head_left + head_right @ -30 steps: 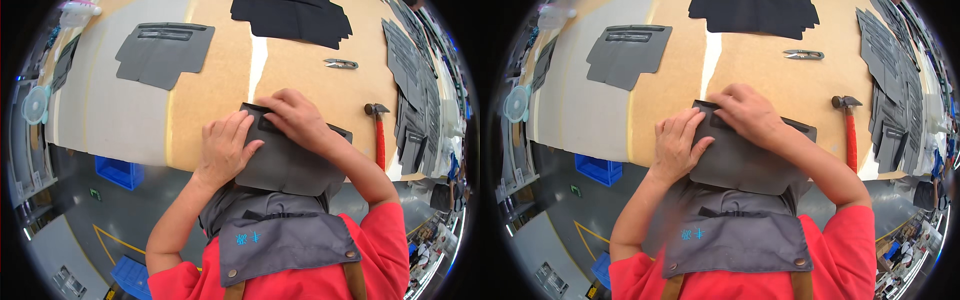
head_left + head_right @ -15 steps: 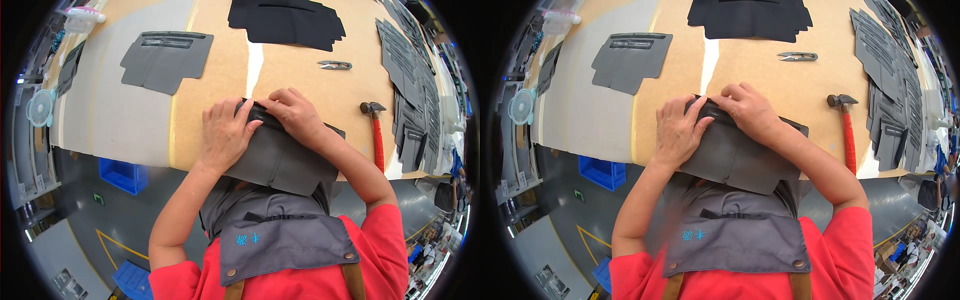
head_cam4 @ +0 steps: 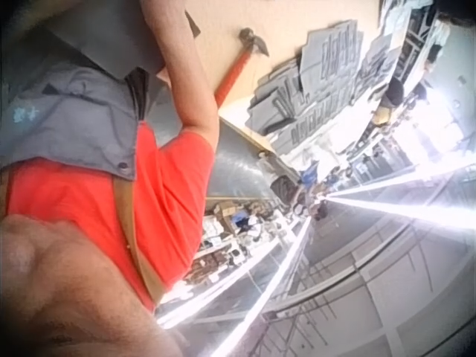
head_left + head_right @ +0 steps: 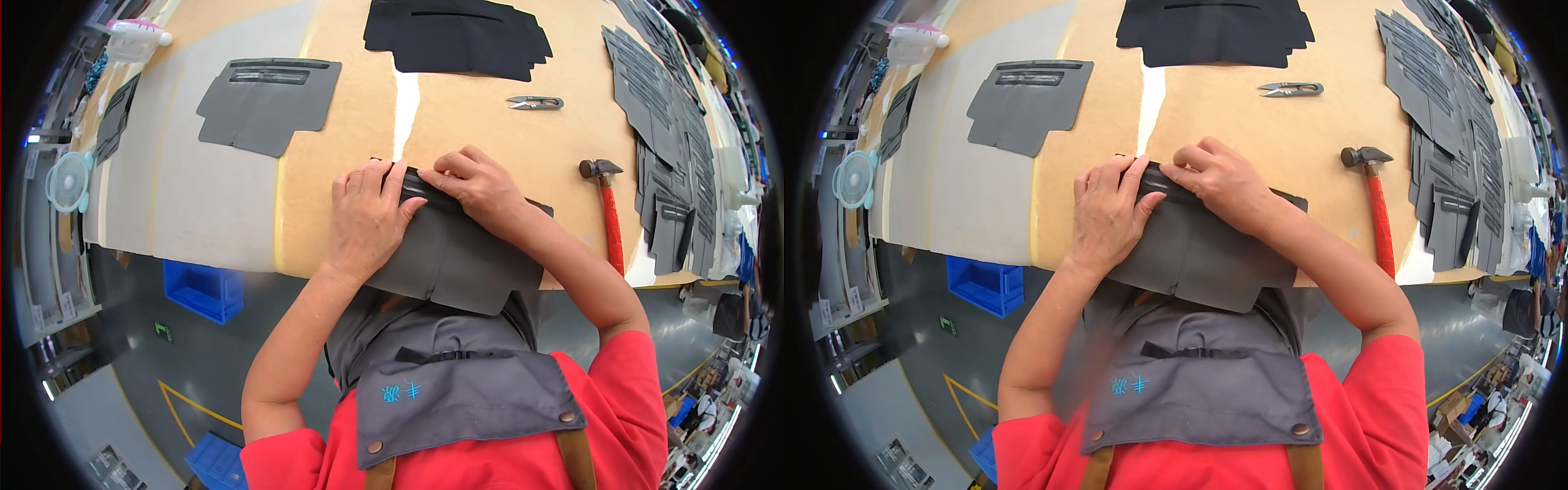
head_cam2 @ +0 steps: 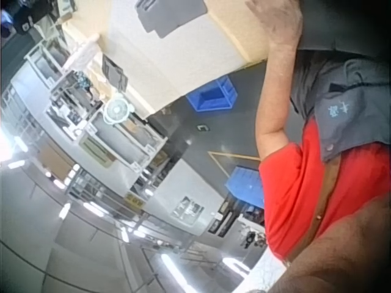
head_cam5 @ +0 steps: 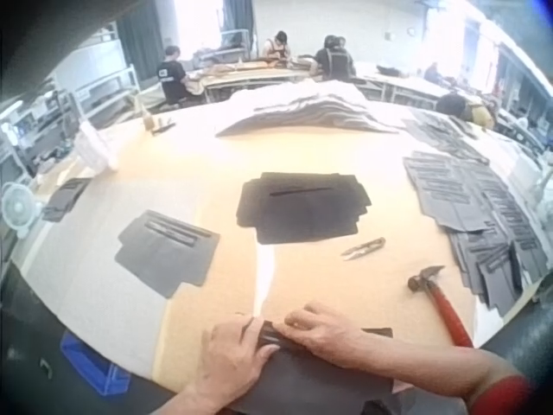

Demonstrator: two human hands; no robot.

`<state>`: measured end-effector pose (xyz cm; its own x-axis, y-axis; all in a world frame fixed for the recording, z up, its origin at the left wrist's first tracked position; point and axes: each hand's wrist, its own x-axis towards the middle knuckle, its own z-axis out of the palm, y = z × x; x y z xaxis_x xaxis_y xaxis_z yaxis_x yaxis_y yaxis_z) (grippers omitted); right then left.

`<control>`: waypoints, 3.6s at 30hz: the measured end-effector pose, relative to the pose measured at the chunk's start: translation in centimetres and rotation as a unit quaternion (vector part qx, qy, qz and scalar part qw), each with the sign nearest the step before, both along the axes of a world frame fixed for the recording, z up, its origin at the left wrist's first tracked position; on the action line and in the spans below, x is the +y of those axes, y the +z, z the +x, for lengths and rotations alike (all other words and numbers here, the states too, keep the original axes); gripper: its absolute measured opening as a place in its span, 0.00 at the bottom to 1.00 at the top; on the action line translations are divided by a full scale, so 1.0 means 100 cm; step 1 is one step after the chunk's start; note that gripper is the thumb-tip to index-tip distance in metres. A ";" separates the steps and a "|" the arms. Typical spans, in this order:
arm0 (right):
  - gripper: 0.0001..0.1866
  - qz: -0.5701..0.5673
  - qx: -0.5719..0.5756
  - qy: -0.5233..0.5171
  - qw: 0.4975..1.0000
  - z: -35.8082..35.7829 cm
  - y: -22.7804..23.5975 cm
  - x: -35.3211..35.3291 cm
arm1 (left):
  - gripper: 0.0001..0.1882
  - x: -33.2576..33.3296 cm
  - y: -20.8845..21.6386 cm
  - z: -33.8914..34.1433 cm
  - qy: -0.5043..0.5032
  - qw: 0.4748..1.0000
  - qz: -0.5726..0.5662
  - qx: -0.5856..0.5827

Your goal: The recorder is seen assembling a leather bag component by fitting a piece of leather into a slot and then using a hammer to secure it.

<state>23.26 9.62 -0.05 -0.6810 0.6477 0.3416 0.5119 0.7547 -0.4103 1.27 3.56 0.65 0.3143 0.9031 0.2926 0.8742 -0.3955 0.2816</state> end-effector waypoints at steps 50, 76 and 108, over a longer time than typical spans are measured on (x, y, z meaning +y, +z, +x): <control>0.20 0.026 0.023 -0.010 0.999 0.028 -0.007 -0.021 | 0.28 -0.013 0.003 0.041 -0.044 0.999 0.014 -0.024; 0.22 -0.001 0.035 -0.051 0.998 0.042 -0.006 -0.039 | 0.29 -0.025 -0.001 0.053 -0.047 0.999 0.014 -0.005; 0.18 -0.051 0.055 -0.075 0.994 0.084 0.000 -0.062 | 0.32 -0.038 -0.003 0.083 -0.075 0.997 -0.032 -0.018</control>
